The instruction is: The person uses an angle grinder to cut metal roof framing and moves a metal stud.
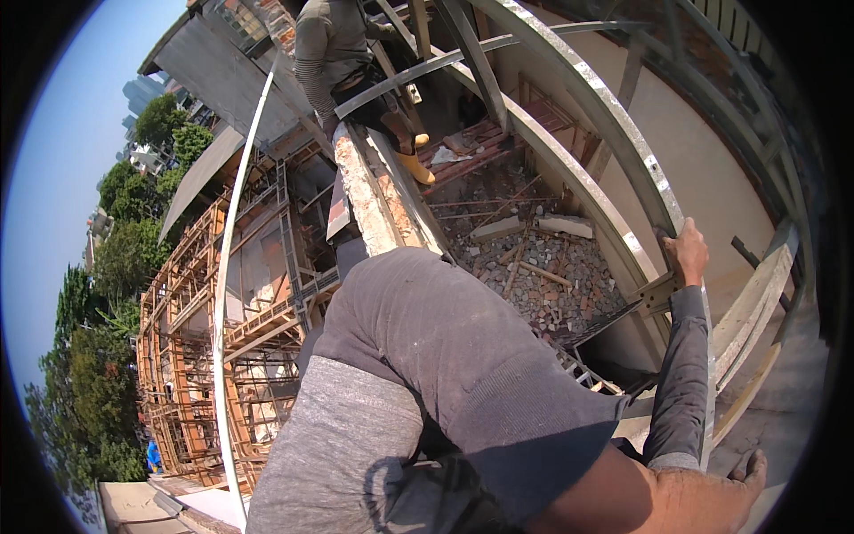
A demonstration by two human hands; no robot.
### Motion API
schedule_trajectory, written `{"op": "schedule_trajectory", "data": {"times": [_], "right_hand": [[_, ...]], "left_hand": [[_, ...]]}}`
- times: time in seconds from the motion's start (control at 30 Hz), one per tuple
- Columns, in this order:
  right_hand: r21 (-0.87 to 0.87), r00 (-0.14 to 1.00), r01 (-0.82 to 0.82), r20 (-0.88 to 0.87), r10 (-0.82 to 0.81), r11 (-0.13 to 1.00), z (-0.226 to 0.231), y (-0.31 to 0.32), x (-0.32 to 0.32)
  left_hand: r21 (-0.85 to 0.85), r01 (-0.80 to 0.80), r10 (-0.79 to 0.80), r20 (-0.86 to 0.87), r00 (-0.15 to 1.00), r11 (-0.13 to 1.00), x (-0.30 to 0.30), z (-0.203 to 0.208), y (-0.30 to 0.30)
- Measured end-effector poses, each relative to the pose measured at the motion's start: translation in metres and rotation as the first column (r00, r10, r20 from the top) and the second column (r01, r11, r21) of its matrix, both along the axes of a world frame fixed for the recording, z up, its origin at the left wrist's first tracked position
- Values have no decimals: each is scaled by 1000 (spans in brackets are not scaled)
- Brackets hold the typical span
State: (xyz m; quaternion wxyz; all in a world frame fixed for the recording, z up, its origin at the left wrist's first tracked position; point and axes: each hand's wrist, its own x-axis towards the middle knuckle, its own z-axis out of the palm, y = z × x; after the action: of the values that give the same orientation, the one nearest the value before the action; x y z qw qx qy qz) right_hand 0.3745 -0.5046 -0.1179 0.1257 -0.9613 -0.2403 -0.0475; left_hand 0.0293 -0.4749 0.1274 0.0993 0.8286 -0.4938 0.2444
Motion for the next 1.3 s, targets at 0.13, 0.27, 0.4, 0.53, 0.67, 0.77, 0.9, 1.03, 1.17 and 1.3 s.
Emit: {"op": "schedule_trajectory", "data": {"times": [0.13,0.27,0.4,0.53,0.67,0.77,0.9,1.03,1.17,1.3], "right_hand": [[22,1000,2,25,-2,1000,8,5,-10],[42,999,9,45,-11,999,8,2,-7],[37,999,30,31,-31,999,13,-2,-13],[58,1000,-5,27,4,998,9,3,-12],[40,999,-15,35,14,999,7,3,-10],[47,999,-17,30,16,999,7,0,-12],[45,1000,-10,4,10,999,12,1,-13],[45,1000,-5,-1,5,999,9,3,-12],[56,1000,6,-13,-6,998,12,1,-13],[53,1000,-6,-11,6,999,15,3,-17]], "left_hand": [[-11,-42,43,92,995,999,-10,-13,1],[9,-102,100,141,985,995,-17,-33,13],[287,-107,187,-269,945,952,-16,-78,62],[590,31,368,-542,755,807,-27,-138,84],[503,70,342,-677,651,861,-25,-151,87],[470,-3,315,-588,745,883,-19,-147,89],[449,-1,300,-596,745,893,-18,-147,92],[429,-1,310,-652,692,903,-22,-156,94],[427,6,305,-656,690,904,-23,-155,95],[406,-13,312,-680,663,914,-25,-160,95]]}}
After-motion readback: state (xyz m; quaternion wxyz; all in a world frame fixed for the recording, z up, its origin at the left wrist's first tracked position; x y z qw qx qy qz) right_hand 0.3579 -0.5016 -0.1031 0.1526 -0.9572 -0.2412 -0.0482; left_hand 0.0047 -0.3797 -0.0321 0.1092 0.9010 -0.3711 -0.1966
